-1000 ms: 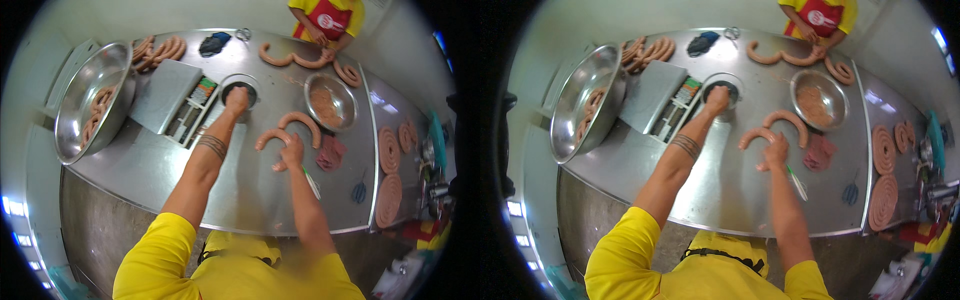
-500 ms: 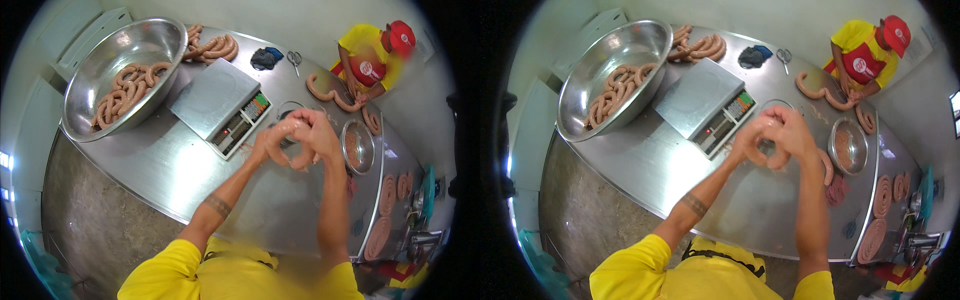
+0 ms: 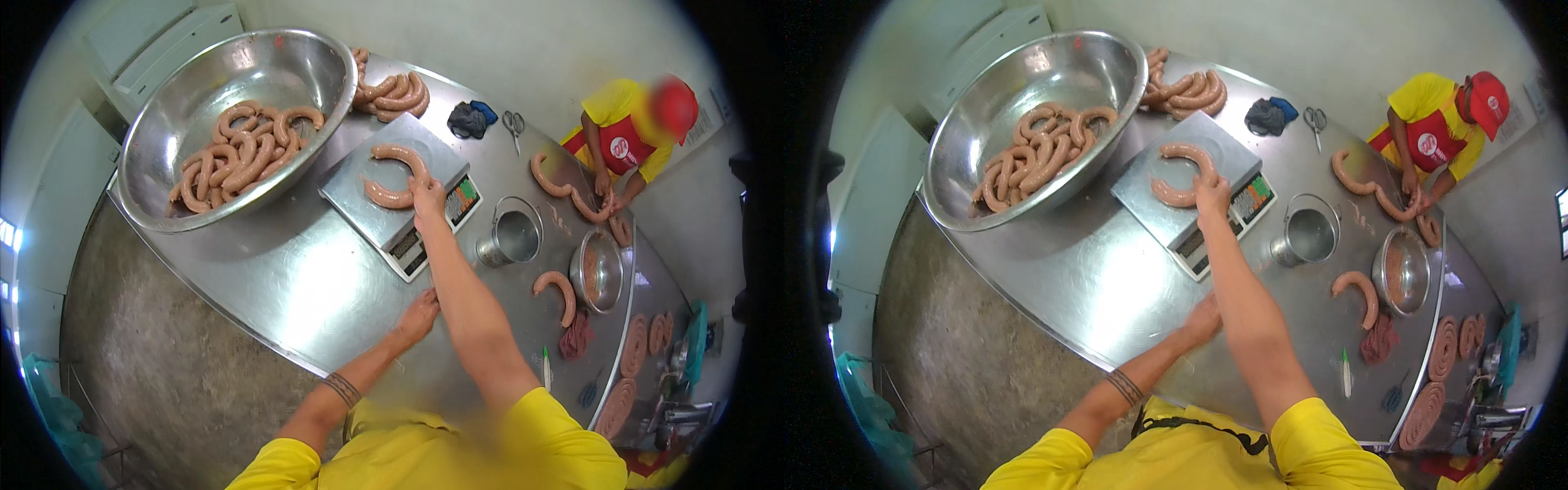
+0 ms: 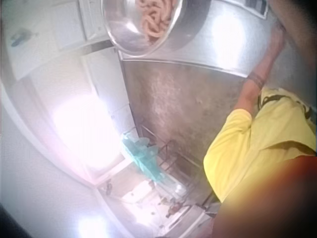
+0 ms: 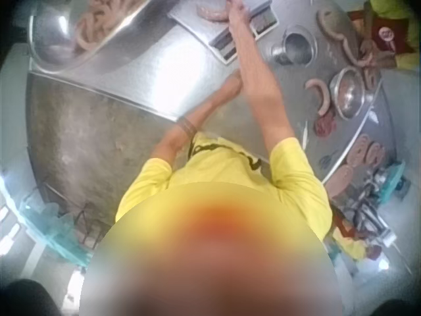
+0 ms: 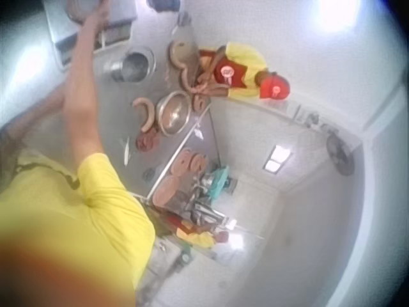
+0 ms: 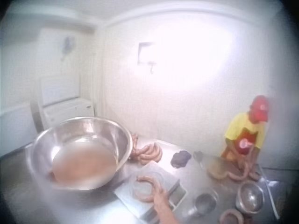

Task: The person coils a long sausage into a spiral on a stainless steel table, ties the ends with string, and uses a green tool to prick the casing. The person also weighs the sausage on a digital scale and wipes the table with a cloth.

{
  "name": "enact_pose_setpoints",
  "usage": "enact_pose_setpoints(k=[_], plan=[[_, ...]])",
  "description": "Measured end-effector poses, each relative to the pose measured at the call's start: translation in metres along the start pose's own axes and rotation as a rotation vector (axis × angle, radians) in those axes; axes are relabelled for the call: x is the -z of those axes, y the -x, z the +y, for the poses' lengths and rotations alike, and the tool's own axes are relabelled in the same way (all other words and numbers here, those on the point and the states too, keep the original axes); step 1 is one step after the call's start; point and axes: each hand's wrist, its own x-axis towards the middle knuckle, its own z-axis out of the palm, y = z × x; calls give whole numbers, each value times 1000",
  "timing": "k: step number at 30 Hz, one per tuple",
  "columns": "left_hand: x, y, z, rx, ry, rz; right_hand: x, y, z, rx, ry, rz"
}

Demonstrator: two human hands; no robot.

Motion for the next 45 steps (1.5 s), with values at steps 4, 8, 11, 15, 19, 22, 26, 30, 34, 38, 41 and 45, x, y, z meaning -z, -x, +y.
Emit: enact_pose_setpoints(k=[4,8,11,15,19,22,26,30,34,38,41,45], plan=[[-2,-11,-3,235,176,-115,82,44,-7,130,-8,-81],[-8,-42,4,75,-88,-49,242,98,16,96,-137,-17],[18,-73,11,-31,-46,174,398,123,52,79,193,449],[100,-119,4,218,-284,214,588,152,110,10,893,539],[164,-156,-27,185,-608,176,675,173,164,-110,914,372],[166,-167,-34,396,-683,-35,673,179,174,-40,738,344],[141,-159,7,308,-583,26,616,202,155,272,781,557],[111,-119,88,527,101,-175,529,242,136,140,435,474],[55,-79,158,787,763,-361,448,251,128,-119,-226,-89],[-8,-55,190,763,601,-274,425,251,135,24,86,-78],[-69,-33,195,561,454,-153,455,258,147,122,296,101],[-157,-1,187,310,-109,-283,515,266,162,331,875,480]])
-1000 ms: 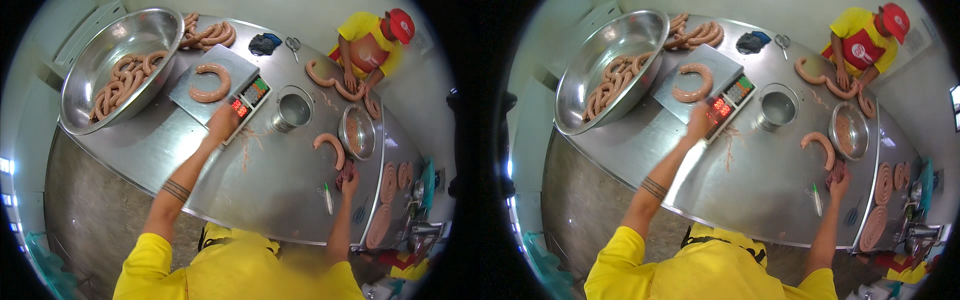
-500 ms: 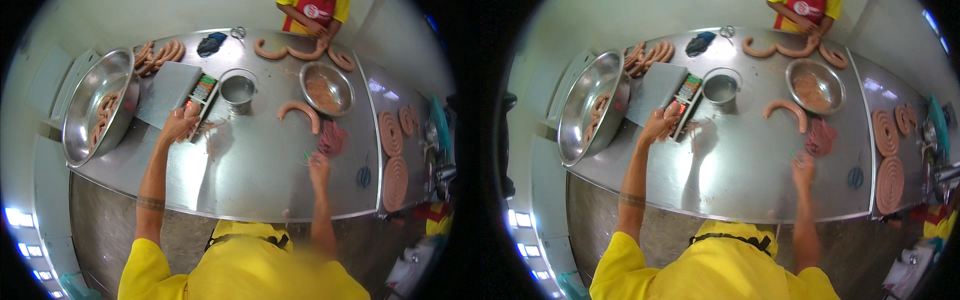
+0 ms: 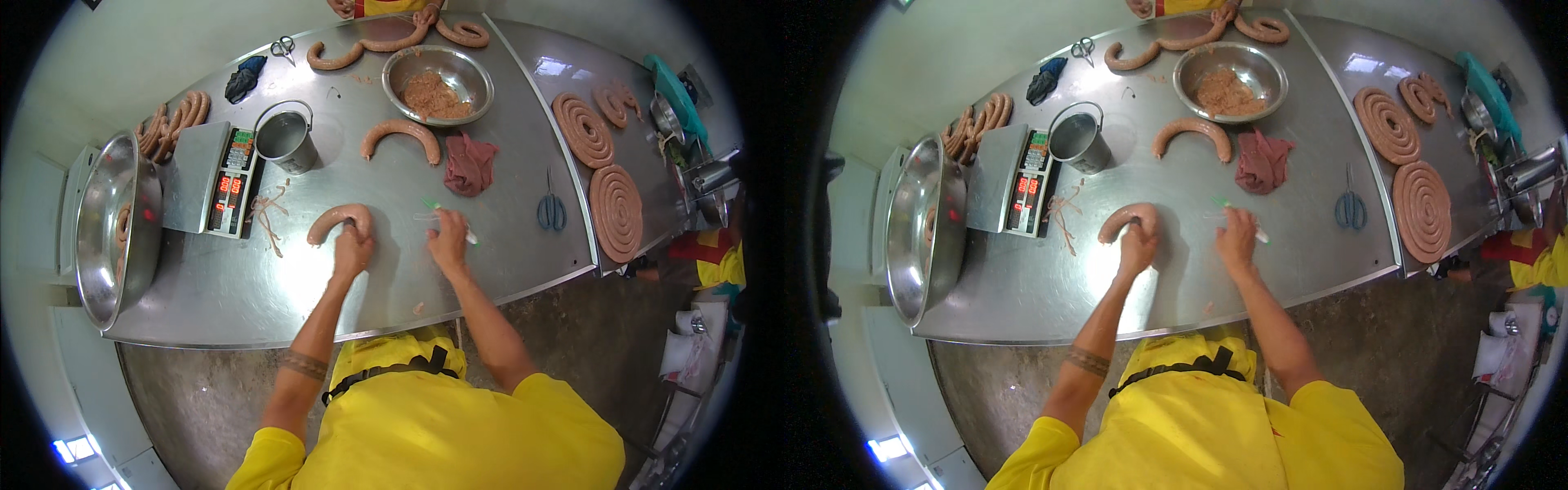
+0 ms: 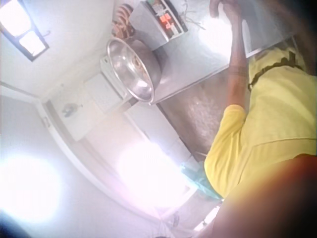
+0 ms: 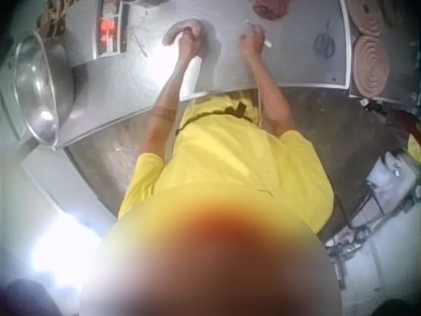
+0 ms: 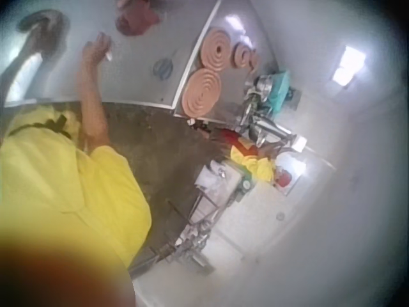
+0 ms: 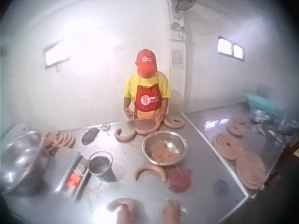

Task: The person coils a long sausage into a spiral on a stainless steel table, ties the ends with string, and uses a green tool to prick the casing. The person also weighs the sausage on a digital scale and wipes the table with a cloth.

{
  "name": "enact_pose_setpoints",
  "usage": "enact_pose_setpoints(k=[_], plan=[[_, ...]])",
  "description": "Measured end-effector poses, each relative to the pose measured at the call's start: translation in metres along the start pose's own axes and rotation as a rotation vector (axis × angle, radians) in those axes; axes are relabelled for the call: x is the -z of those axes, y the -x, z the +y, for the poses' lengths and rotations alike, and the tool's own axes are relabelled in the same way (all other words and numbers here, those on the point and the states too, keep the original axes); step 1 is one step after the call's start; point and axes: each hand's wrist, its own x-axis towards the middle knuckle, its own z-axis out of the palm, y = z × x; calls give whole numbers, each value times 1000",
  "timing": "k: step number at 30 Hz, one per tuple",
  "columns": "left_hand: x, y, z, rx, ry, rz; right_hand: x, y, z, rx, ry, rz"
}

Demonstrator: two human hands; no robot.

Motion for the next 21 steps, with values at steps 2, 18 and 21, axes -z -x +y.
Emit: enact_pose_setpoints(k=[2,18,21], plan=[[-28,2,-4,45,-18,-52,11,-4,21,-31,132,17],[-38,63,-28,-220,-143,-240,65,-13,94,-252,-639,-320],[-36,55,-14,-186,-124,-345,76,20,63,-342,-938,-331]])
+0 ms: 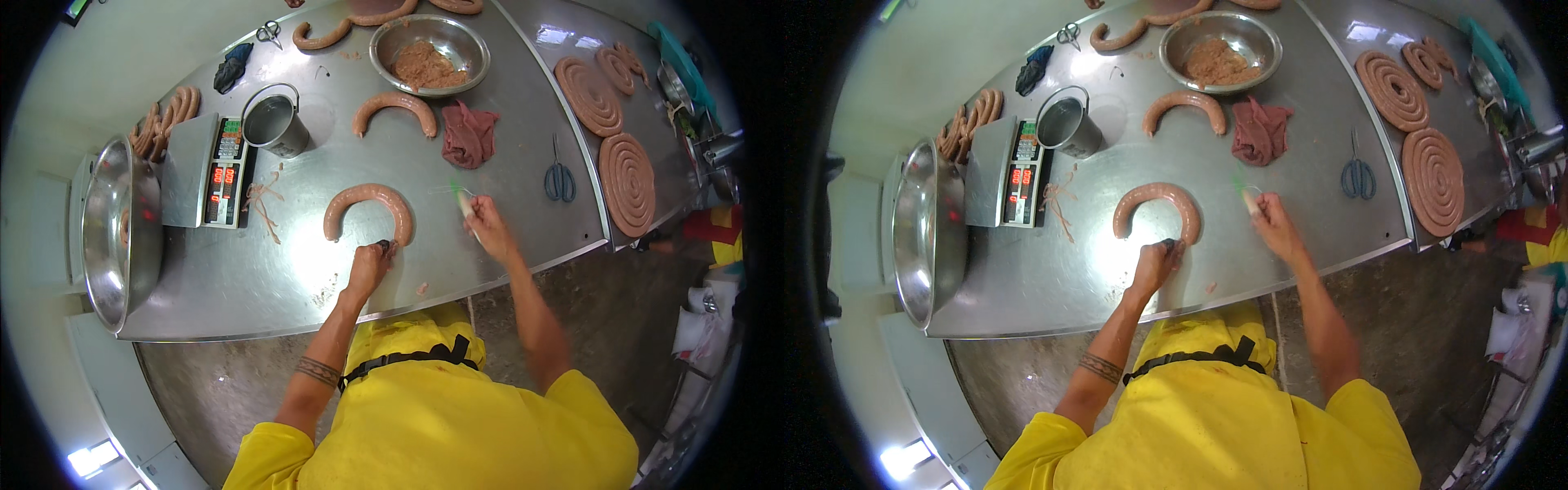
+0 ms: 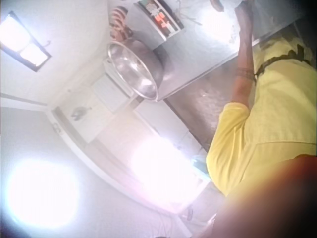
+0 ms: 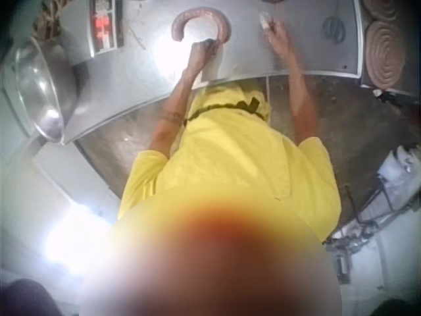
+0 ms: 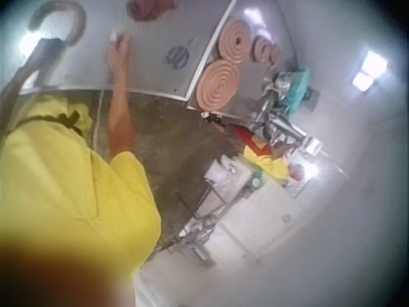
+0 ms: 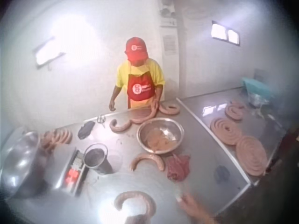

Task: The person coils a long sausage into a spiral on a stainless steel table, ties the ends with string, and uses a green tool to prick the casing. The person also weighs the sausage on a digital scale and wipes the table with a cloth.

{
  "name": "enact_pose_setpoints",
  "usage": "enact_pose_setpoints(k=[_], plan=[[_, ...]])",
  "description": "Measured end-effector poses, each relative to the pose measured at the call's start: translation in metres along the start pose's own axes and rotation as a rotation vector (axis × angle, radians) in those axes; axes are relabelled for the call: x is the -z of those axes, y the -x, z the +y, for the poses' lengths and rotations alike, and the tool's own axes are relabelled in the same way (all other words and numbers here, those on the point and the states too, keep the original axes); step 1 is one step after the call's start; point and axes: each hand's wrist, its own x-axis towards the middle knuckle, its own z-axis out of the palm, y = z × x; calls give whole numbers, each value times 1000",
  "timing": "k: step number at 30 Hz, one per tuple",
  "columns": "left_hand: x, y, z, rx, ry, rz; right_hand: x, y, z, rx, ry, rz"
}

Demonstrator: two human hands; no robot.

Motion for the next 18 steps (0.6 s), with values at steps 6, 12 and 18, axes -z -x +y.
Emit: enact_pose_setpoints(k=[6,12,18], plan=[[3,-2,23,281,326,41,-75,61,-11,-672,-425,-42],[-2,14,27,-30,257,40,-147,25,10,-799,-838,35],[9,11,26,468,1305,-152,-139,30,-3,-619,-393,162]])
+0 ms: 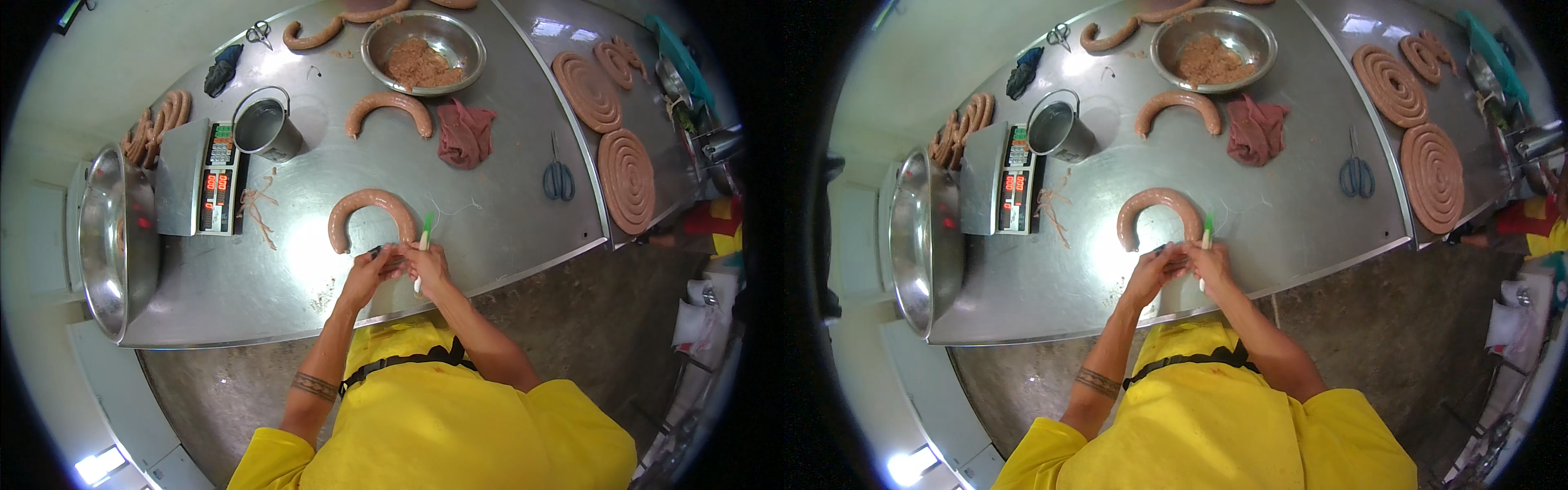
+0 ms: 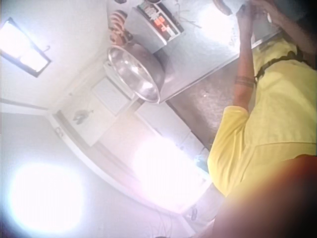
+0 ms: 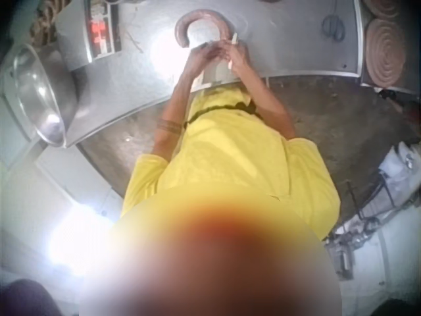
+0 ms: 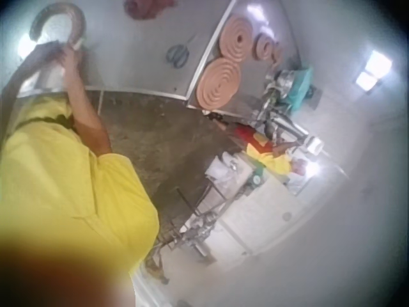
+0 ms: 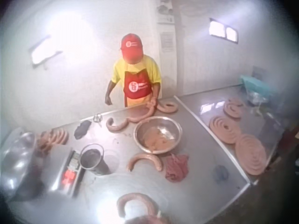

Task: The person coils a long sausage into a spiral on a stainless steel table, ties the ends with string, and uses a green tool to prick the casing. The person also weighs the sausage on a digital scale and wipes the table with a cloth.

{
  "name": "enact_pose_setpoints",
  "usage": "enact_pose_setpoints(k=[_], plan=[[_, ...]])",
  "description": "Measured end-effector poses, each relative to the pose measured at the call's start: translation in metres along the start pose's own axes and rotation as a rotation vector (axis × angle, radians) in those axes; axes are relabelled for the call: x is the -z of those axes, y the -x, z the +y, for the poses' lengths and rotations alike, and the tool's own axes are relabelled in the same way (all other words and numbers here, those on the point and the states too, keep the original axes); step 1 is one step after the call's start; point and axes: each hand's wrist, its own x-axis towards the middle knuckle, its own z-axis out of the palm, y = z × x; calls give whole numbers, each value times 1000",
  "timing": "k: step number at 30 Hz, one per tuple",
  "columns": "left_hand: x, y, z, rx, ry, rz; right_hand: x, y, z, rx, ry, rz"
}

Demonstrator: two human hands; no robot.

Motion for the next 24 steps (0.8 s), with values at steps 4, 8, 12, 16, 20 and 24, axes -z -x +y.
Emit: enact_pose_setpoints(k=[4,8,12,16,20,24], plan=[[-20,-22,-10,164,460,-379,3,17,-8,292,392,88],[-40,-34,-27,109,629,-317,8,26,-13,527,560,239],[-40,-35,-35,174,743,-540,18,30,-14,463,553,188],[-30,-47,-44,179,764,-495,17,33,-11,364,567,196],[-14,-60,-43,198,606,-294,19,51,-15,357,535,116],[6,-51,-16,-60,-366,13,45,97,-33,396,823,300]])
